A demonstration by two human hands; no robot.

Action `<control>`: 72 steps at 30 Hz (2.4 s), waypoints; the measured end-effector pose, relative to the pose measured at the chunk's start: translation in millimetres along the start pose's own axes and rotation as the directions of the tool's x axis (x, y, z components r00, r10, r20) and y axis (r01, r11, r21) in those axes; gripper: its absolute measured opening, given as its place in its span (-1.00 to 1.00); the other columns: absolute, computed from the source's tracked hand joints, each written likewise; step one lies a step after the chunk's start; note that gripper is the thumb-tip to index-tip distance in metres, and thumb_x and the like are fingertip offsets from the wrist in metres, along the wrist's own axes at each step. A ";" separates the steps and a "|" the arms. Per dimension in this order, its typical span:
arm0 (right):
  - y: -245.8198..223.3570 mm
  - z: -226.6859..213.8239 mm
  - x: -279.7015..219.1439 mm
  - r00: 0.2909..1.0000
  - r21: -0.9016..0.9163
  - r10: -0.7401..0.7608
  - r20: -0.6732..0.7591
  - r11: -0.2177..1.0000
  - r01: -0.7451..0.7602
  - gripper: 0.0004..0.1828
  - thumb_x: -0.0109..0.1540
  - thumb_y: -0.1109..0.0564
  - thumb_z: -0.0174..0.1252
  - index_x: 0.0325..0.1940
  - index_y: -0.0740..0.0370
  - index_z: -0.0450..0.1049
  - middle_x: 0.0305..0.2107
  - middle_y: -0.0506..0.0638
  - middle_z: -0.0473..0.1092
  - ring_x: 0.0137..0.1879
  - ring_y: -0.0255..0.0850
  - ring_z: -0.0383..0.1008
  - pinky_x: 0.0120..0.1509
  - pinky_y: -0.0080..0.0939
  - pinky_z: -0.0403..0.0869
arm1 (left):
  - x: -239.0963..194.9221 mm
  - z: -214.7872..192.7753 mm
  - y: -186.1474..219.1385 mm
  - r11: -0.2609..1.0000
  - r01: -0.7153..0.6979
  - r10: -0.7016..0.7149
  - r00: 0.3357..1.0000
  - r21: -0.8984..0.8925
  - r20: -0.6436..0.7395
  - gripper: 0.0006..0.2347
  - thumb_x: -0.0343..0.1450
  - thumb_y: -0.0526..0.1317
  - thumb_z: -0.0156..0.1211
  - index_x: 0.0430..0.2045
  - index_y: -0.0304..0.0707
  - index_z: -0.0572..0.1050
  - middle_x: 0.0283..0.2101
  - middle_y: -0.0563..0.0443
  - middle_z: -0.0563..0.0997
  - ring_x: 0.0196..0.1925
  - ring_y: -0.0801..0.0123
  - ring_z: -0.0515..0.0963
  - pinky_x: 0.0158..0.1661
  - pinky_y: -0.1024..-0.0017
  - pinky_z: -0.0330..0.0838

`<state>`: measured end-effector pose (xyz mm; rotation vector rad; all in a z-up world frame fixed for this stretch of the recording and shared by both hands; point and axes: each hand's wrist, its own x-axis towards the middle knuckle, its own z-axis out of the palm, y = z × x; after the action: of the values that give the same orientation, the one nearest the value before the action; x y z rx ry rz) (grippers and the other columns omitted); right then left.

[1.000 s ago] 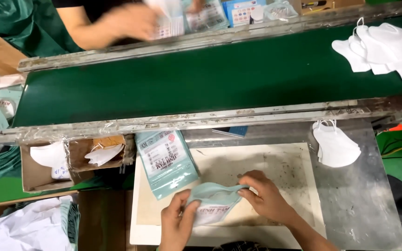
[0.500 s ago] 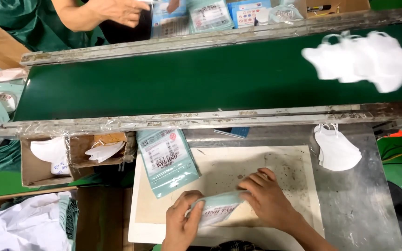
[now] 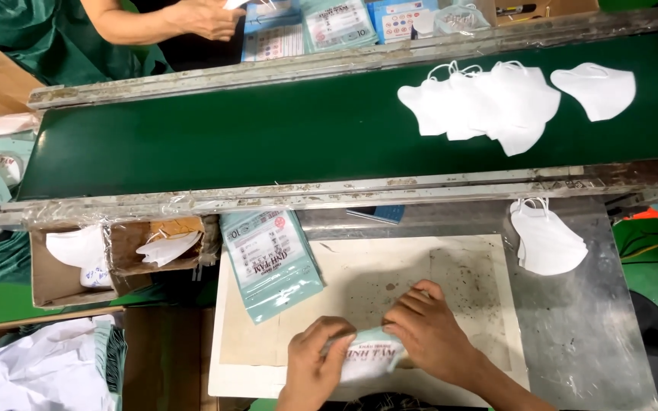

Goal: Packing facial masks into plastic pouches at a manufacturing workstation.

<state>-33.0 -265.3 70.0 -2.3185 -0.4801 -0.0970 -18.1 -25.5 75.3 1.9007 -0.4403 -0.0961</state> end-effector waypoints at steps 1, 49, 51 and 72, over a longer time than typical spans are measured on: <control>-9.7 -10.8 5.4 1.000 0.000 0.000 0.001 1.000 0.000 -0.88 0.22 0.06 0.23 -0.31 0.12 0.49 -0.43 -0.07 0.46 -0.16 -0.16 0.48 0.37 0.08 0.17 | -0.1 2.2 1.0 1.000 0.000 0.000 1.000 -0.001 -0.001 -0.93 0.41 -0.34 0.29 -0.33 -0.38 0.58 -0.31 -0.06 0.72 -0.41 0.38 0.72 -0.41 0.49 0.60; 288.6 -146.3 116.0 0.670 -0.215 0.073 -0.739 0.917 -0.336 -0.59 0.37 0.21 0.09 0.30 0.36 0.39 0.20 0.38 0.36 0.34 0.27 0.32 0.39 0.06 0.32 | 406.8 166.4 -9.4 0.683 0.108 -0.222 0.973 0.722 0.065 0.02 0.35 0.50 -0.19 0.40 -0.58 -0.11 0.52 -0.41 -0.18 0.56 -0.16 -0.34 0.34 -0.38 -0.54; 286.8 -131.7 127.7 0.778 -0.300 0.230 -0.584 0.830 -0.471 -0.70 0.35 0.16 0.08 0.16 0.24 0.47 0.11 0.26 0.43 0.26 0.20 0.38 0.40 0.08 0.35 | 404.7 199.0 5.6 0.817 0.125 -0.201 0.977 0.563 0.076 -0.10 0.35 0.41 -0.01 0.27 -0.58 0.17 0.42 -0.42 0.19 0.54 -0.18 0.02 0.36 -0.37 -0.31; 112.5 10.5 -37.2 0.925 0.287 0.362 -0.114 0.904 -0.318 0.07 -0.09 0.27 0.41 0.46 0.10 0.11 0.10 0.13 0.47 0.13 0.01 0.57 0.14 -0.08 0.61 | 96.9 29.3 10.5 0.945 -0.319 0.238 0.823 0.073 0.516 0.01 0.03 0.02 0.54 0.33 -0.41 0.04 0.34 -0.49 0.24 0.46 -0.29 0.06 0.40 -0.16 -0.34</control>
<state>-26.8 -342.2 -20.4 -2.0748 0.0052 -0.0507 61.0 -88.3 87.9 1.9311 -1.1096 -0.3775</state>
